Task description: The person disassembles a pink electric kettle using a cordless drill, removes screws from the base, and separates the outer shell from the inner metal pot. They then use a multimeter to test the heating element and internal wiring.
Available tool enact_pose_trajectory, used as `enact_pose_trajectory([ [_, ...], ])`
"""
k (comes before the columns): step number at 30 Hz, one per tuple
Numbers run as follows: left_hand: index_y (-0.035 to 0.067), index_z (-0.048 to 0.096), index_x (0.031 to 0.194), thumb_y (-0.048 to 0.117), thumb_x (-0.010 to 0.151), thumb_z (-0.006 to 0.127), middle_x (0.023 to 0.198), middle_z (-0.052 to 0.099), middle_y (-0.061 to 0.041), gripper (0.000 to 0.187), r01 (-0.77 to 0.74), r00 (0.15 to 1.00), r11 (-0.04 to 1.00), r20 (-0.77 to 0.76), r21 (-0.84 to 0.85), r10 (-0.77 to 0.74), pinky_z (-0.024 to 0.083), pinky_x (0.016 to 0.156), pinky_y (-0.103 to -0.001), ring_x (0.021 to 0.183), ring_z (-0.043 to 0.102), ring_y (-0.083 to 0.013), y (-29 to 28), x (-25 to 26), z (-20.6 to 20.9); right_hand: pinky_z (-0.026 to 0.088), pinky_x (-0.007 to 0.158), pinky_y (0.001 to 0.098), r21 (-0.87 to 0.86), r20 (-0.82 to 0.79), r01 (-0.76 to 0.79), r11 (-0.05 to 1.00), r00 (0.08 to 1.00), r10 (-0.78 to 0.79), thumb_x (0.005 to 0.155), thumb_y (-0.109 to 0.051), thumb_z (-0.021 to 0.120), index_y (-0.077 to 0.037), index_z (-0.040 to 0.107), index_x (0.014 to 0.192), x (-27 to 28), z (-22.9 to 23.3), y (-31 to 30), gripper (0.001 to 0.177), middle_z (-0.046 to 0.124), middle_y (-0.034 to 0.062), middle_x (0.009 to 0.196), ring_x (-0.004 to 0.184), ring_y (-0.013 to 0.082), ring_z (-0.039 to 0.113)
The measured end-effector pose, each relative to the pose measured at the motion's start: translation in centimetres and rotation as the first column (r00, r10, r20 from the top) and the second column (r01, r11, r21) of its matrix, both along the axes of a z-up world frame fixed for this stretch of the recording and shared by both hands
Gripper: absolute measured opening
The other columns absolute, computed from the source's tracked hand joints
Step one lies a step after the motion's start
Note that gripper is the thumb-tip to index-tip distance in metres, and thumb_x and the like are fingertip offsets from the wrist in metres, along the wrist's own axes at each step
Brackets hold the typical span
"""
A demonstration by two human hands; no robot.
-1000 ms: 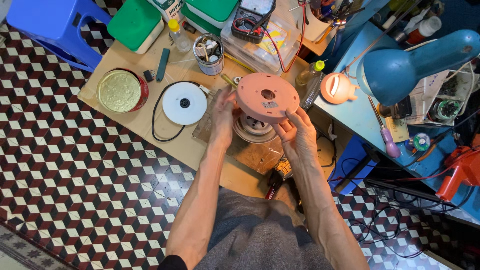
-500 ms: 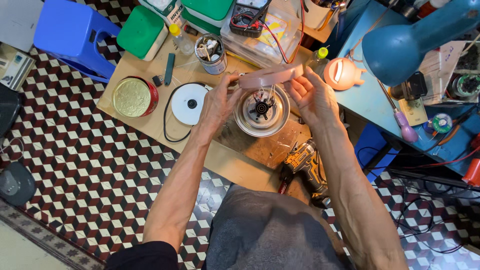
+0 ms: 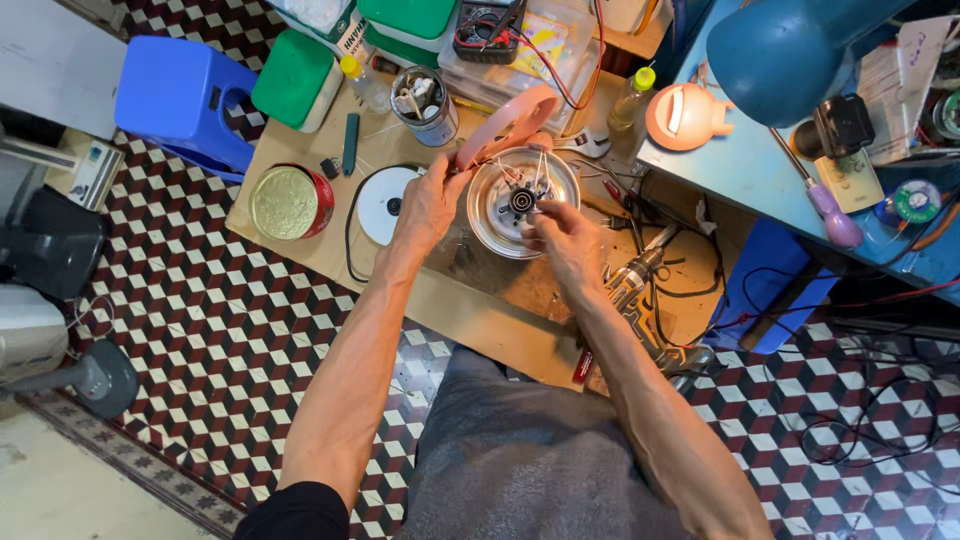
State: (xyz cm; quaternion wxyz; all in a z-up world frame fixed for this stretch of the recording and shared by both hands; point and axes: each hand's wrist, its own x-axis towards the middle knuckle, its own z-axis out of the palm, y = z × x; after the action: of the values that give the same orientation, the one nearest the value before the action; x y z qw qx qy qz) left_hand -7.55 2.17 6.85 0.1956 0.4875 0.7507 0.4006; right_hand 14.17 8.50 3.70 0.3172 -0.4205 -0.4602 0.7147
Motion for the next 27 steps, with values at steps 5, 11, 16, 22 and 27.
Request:
enact_pose_trajectory([
  [5, 0.006, 0.06, 0.123, 0.023, 0.104, 0.063, 0.106, 0.075, -0.019, 0.025, 0.084, 0.995, 0.991, -0.056, 0.105, -0.079, 0.057, 0.077, -0.043, 0.099, 0.074, -0.0372, 0.3, -1.0, 0.3, 0.058, 0.073, 0.0277, 0.218, 0.084, 0.005, 0.976, 0.996, -0.024, 0.099, -0.012, 0.065, 0.001, 0.07, 0.117, -2.5, 0.3, -2.3, 0.023, 0.075, 0.0121, 0.098, 0.081, 0.0146, 0.071],
  [11, 0.007, 0.061, 0.128, 0.022, 0.103, 0.065, 0.105, 0.074, -0.015, 0.03, 0.206, 0.971, 0.972, -0.145, 0.11, -0.19, 0.056, 0.076, -0.043, 0.094, 0.073, -0.0339, 1.0, -1.9, 2.5, 0.059, 0.077, 0.0298, 0.622, 0.193, 0.096, 0.777, 0.943, -0.271, 0.097, -0.01, 0.068, -0.002, 0.07, 0.116, -5.4, 2.5, -1.5, 0.021, 0.07, 0.0091, 0.111, 0.085, 0.0188, 0.073],
  [16, 0.007, 0.063, 0.125, 0.021, 0.101, 0.07, 0.109, 0.073, -0.014, 0.028, 0.347, 0.912, 0.909, -0.309, 0.23, -0.27, 0.055, 0.081, -0.043, 0.097, 0.07, -0.035, 2.6, -2.8, 4.2, 0.048, 0.092, 0.0431, 0.888, 0.305, -0.113, 0.445, 0.87, -0.387, 0.089, -0.011, 0.074, -0.004, 0.072, 0.117, -7.4, 2.7, 1.8, 0.029, 0.069, 0.0129, 0.121, 0.11, 0.0327, 0.063],
  [22, 0.007, 0.061, 0.128, 0.018, 0.101, 0.072, 0.109, 0.071, -0.014, 0.031, 0.391, 0.908, 0.898, -0.247, 0.202, -0.34, 0.057, 0.078, -0.04, 0.095, 0.072, -0.0312, 3.6, -2.9, 4.5, 0.043, 0.095, 0.045, 0.887, 0.354, -0.182, 0.424, 0.858, -0.372, 0.087, -0.016, 0.078, -0.01, 0.074, 0.11, -9.4, 0.2, 4.0, 0.024, 0.071, 0.006, 0.105, 0.111, 0.029, 0.062],
  [27, 0.007, 0.057, 0.132, 0.014, 0.103, 0.068, 0.109, 0.07, -0.015, 0.032, 0.368, 0.924, 0.905, -0.191, 0.211, -0.331, 0.057, 0.077, -0.04, 0.094, 0.072, -0.0325, 3.5, -2.4, 3.8, 0.048, 0.094, 0.0447, 0.877, 0.331, -0.169, 0.449, 0.891, -0.311, 0.088, -0.011, 0.077, -0.008, 0.072, 0.112, -9.5, 0.2, 4.3, 0.025, 0.068, 0.0098, 0.099, 0.106, 0.0313, 0.06],
])
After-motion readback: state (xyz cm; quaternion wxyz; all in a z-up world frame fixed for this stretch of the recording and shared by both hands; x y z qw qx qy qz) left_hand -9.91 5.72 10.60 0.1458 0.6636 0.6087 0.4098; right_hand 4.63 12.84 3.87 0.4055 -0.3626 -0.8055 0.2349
